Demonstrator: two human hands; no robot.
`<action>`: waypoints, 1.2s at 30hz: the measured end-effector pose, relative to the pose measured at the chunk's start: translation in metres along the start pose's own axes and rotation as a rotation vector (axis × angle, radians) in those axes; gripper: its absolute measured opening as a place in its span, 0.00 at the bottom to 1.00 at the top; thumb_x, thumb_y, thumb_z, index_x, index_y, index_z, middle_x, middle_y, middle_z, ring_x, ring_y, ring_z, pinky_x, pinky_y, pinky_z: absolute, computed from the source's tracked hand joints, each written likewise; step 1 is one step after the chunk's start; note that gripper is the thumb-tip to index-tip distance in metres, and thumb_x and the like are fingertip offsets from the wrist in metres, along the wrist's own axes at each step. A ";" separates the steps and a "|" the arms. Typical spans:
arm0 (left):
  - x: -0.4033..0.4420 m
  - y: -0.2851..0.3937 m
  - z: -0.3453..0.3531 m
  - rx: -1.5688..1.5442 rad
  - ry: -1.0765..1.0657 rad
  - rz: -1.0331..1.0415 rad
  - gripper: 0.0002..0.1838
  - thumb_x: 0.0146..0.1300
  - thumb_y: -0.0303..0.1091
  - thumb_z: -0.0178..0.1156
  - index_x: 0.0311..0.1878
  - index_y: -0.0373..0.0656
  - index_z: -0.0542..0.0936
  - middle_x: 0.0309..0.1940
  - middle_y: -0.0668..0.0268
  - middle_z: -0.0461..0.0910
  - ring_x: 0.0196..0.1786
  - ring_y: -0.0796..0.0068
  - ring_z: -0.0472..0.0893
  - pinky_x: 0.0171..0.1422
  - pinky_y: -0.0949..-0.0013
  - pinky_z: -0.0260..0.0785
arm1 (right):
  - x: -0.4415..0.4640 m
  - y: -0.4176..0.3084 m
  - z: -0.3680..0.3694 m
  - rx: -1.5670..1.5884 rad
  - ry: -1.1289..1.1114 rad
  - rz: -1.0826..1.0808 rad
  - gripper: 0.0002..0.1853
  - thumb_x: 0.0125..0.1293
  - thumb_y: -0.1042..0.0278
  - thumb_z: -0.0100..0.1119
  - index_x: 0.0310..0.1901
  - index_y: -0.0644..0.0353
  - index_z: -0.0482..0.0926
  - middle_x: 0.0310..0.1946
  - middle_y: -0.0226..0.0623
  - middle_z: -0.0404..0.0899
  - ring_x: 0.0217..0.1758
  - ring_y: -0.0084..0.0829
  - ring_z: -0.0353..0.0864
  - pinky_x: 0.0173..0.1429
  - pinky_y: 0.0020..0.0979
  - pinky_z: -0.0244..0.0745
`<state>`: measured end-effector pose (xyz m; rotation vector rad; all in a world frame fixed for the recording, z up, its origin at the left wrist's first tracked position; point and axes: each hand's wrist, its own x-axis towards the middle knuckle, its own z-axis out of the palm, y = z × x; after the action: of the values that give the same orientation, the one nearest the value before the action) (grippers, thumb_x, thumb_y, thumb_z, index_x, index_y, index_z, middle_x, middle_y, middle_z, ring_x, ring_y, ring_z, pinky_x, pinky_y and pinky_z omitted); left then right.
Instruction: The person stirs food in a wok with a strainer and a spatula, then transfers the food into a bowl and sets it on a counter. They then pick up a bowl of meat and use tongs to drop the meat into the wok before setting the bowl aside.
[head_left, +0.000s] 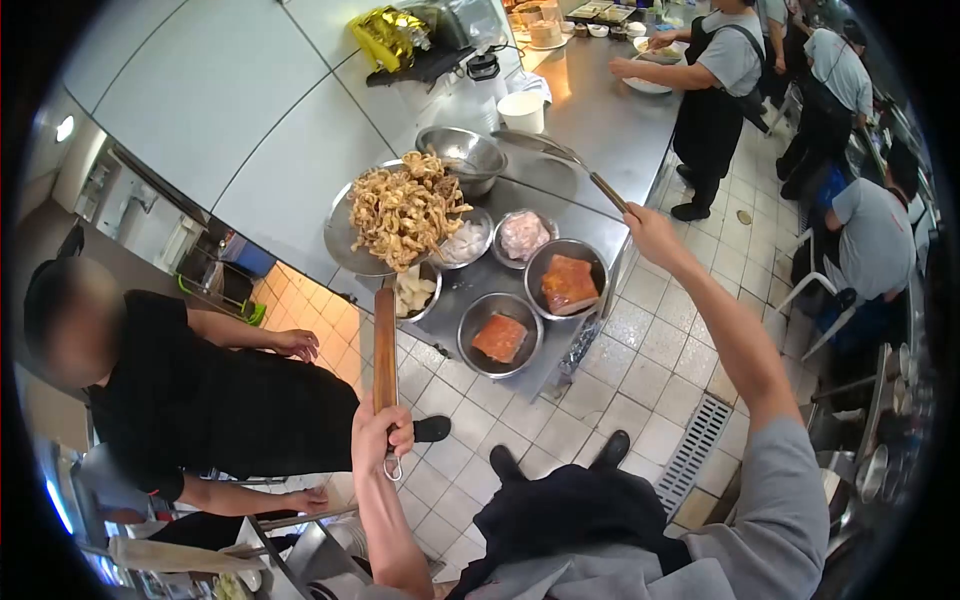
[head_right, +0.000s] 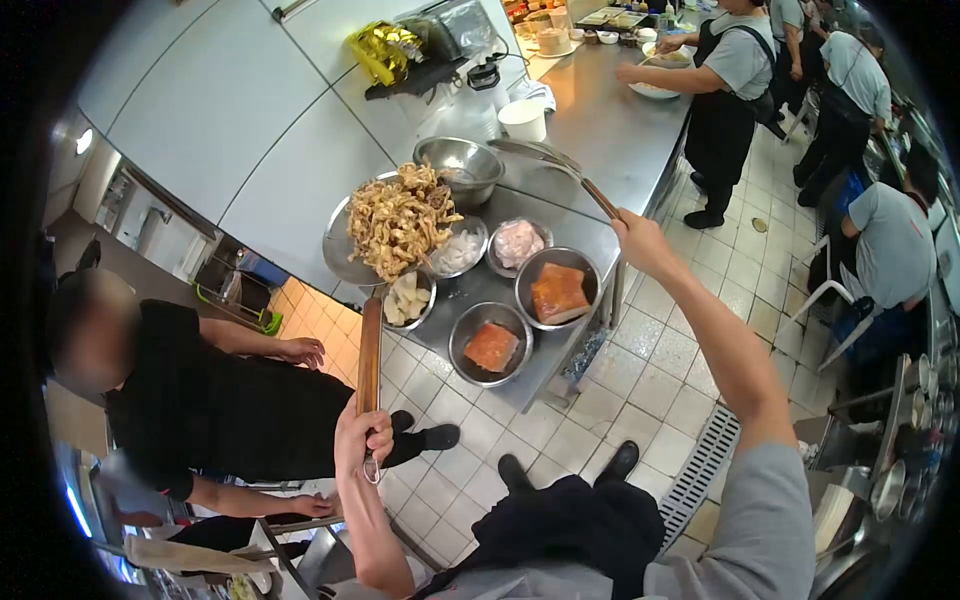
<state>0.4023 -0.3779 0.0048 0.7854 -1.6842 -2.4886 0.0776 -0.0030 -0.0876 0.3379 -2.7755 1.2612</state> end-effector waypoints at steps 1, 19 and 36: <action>0.001 -0.005 0.006 -0.003 -0.002 0.015 0.19 0.58 0.20 0.49 0.54 0.44 0.65 0.19 0.69 0.63 0.13 0.85 0.60 0.10 0.81 0.51 | -0.010 0.007 -0.007 0.032 0.032 -0.007 0.17 0.71 0.59 0.44 0.53 0.58 0.74 0.32 0.53 0.79 0.39 0.53 0.79 0.45 0.44 0.71; -0.031 -0.022 0.060 -0.117 0.021 0.024 0.25 0.57 0.19 0.49 0.59 0.44 0.64 0.18 0.68 0.62 0.12 0.84 0.60 0.11 0.80 0.51 | 0.019 -0.055 0.008 0.630 -0.268 0.046 0.20 0.71 0.58 0.46 0.58 0.60 0.74 0.22 0.29 0.69 0.23 0.20 0.66 0.29 0.27 0.66; 0.047 -0.016 0.072 -0.002 -0.159 -0.040 0.22 0.57 0.20 0.51 0.56 0.43 0.62 0.19 0.68 0.63 0.13 0.85 0.62 0.12 0.80 0.52 | -0.038 0.007 -0.044 0.357 -0.209 0.323 0.21 0.72 0.56 0.44 0.58 0.60 0.75 0.20 0.27 0.67 0.22 0.20 0.67 0.27 0.28 0.64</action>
<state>0.3341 -0.3238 -0.0066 0.6417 -1.7298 -2.6434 0.1115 0.0410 -0.0700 0.0379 -2.8471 1.9076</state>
